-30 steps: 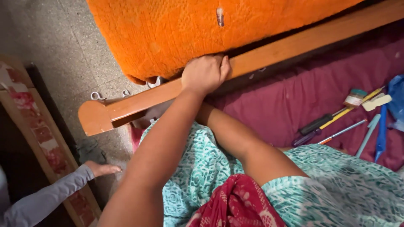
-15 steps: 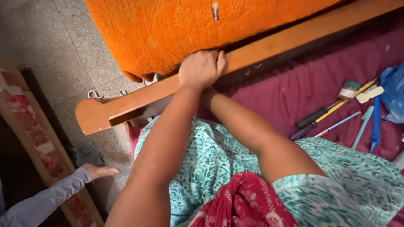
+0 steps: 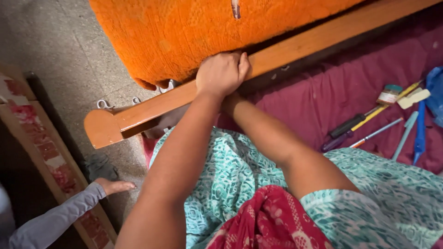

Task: The recorder uses various tools including screwdrivers, brushes, and markers to repair or maintain a wooden bed frame.

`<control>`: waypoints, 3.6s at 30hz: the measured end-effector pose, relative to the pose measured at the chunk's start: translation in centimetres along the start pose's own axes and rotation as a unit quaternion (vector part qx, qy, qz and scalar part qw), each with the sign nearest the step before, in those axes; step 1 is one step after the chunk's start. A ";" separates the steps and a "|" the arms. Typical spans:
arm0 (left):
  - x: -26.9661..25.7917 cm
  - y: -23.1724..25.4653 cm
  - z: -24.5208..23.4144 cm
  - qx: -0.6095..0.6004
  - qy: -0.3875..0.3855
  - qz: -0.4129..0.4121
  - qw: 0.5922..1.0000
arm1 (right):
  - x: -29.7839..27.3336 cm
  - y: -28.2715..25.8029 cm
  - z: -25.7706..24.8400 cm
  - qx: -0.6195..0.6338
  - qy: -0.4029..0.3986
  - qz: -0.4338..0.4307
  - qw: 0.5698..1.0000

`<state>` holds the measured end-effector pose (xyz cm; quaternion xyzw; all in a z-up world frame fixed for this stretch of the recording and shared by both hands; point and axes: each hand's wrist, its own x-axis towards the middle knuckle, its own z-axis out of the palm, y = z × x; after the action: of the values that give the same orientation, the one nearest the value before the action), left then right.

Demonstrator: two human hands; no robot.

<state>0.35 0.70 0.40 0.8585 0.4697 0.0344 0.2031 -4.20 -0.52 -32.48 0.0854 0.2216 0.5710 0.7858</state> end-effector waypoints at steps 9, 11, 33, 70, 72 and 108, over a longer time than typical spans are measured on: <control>-0.2 -0.2 0.2 -0.003 0.012 0.003 1.000 | -3.6 1.7 14.7 -0.144 0.064 0.054 0.986; -0.3 0.0 0.3 0.006 0.008 -0.002 1.000 | -1.6 1.9 10.2 -0.091 -0.119 0.019 0.989; -0.3 -0.2 0.3 0.012 0.010 0.000 1.000 | -6.3 -4.5 17.8 -0.955 -0.229 0.100 0.157; -0.6 0.2 -0.7 -0.007 -0.011 -0.010 1.000 | -5.2 -17.8 22.4 -0.980 0.152 0.047 -0.116; -0.5 0.7 -1.0 -0.011 -0.011 -0.019 1.000 | -5.5 -24.0 25.1 -0.993 0.065 -0.004 -0.096; 0.6 -0.1 0.0 0.001 -0.046 -0.048 0.998 | -4.4 3.0 16.9 -0.836 -0.385 0.216 0.327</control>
<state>0.59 1.27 0.27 0.8357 0.5006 -0.0151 0.2253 -0.32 -1.64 -15.17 -0.3613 -0.7253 0.5087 0.2909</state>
